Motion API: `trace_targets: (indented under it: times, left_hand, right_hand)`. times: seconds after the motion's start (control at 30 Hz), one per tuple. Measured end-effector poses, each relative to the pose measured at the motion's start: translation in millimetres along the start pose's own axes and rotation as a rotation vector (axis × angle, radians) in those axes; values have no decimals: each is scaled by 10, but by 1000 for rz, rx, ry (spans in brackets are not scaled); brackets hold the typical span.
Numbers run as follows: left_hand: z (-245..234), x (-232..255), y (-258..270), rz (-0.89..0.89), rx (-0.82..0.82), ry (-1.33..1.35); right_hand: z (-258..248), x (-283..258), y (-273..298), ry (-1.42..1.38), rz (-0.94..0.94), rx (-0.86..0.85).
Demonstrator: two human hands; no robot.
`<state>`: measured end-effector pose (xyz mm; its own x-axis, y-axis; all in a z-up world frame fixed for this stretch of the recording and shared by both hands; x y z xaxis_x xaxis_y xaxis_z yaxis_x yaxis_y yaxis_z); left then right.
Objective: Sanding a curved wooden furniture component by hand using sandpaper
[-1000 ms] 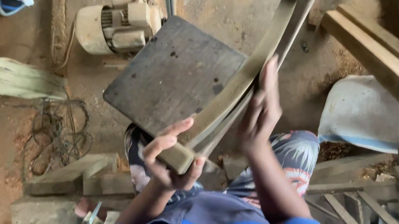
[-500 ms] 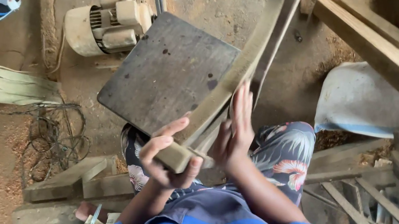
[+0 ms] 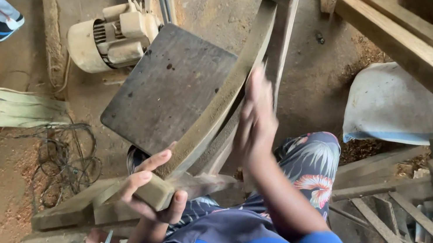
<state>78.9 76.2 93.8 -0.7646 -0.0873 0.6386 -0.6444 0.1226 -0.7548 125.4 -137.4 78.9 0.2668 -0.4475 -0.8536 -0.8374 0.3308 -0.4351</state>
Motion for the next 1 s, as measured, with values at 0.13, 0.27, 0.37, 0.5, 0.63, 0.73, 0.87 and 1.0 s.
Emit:
trace_targets:
  times: [0.13, 0.27, 0.37, 0.5, 0.63, 0.73, 0.87, 1.0]
  left_hand:
    - [-39, -39, -11, -21, 19, -53]
    - [-156, -81, -27, -25, 57, -167]
    - [-283, -128, 91, -86, 7, -163]
    - [-321, -22, 105, -147, -7, -296]
    - [-363, 7, 127, -98, 22, -245]
    - [-427, 0, 205, -54, 16, -209]
    - [-293, 150, 127, -87, -46, -38]
    - [-396, 235, 278, 192, 7, -186]
  right_hand:
    - [-80, 339, -583, -75, 33, 148]
    - [81, -212, 133, -165, -29, -5]
    - [201, -95, 217, 22, -26, 12]
    - [12, 165, -593, -165, -49, 118]
    - [-18, 23, -412, -133, -1, 105]
    - [55, -223, 87, -37, -12, -1]
    - [-51, 9, -82, -39, 4, 54]
    - [-110, 183, -456, -24, 63, 113]
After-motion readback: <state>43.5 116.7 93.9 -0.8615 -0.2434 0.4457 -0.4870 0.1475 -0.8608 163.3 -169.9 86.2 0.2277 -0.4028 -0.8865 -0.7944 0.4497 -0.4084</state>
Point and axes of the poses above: each hand's wrist, its own y-axis away from the middle knuckle, its own z-axis out of the palm, x = y × z, the point moved 9 cm from there along -y, towards the middle knuckle, and after that the axes turned 3 degrees about z, right-handed, at the moved point
